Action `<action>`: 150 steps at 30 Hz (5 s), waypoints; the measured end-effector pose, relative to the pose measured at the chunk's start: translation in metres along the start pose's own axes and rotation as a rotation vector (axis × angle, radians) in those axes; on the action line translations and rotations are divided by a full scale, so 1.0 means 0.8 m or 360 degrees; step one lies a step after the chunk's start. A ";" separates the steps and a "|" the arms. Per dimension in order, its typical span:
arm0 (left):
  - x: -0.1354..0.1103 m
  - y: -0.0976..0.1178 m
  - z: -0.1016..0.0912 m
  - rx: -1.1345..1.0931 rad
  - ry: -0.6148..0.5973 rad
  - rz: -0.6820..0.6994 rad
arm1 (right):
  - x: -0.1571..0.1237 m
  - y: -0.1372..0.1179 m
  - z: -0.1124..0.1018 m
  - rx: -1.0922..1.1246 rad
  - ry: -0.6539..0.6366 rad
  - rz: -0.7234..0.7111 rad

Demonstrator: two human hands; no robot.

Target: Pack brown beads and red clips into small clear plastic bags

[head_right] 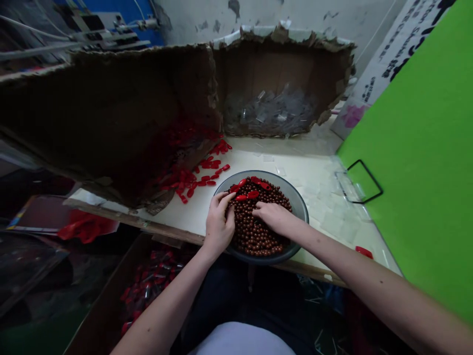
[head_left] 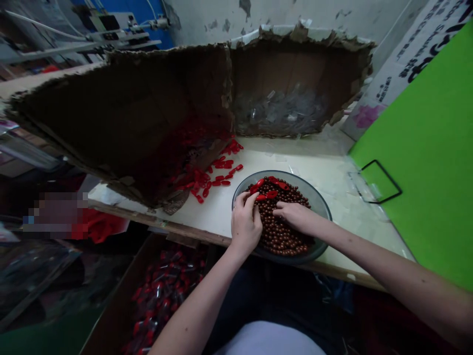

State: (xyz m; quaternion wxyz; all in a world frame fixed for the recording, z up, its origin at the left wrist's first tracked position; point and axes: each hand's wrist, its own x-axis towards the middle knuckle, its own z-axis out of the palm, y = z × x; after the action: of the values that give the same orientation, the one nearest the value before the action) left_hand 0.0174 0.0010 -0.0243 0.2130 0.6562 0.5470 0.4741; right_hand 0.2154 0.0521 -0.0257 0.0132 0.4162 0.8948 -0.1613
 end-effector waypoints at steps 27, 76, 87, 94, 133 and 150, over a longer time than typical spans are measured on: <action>0.007 0.032 0.003 -0.1177 -0.0580 -0.0553 | -0.036 -0.027 -0.025 0.1789 0.0537 0.0278; 0.020 0.025 -0.014 -0.1068 -0.0771 -0.0412 | -0.048 -0.033 -0.073 0.1318 0.0463 0.0102; 0.017 0.020 -0.013 -0.1138 -0.0828 -0.0472 | -0.051 -0.039 -0.071 0.1031 0.0539 0.0042; 0.017 0.020 -0.012 -0.1213 -0.0861 -0.0581 | -0.053 -0.035 -0.072 0.1162 0.0382 0.0108; 0.023 0.017 -0.024 -0.1532 -0.0760 -0.0796 | -0.051 0.003 -0.059 0.1116 0.0253 0.0219; 0.031 0.012 -0.011 -0.1712 -0.0457 -0.0747 | 0.045 0.019 -0.021 0.0234 0.0448 0.0212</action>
State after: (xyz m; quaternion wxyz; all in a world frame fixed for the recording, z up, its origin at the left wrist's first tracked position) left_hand 0.0134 0.0192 -0.0031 0.6856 0.3756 0.3264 0.5314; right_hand 0.2054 0.0927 -0.0199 -0.1320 0.4928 0.8441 -0.1651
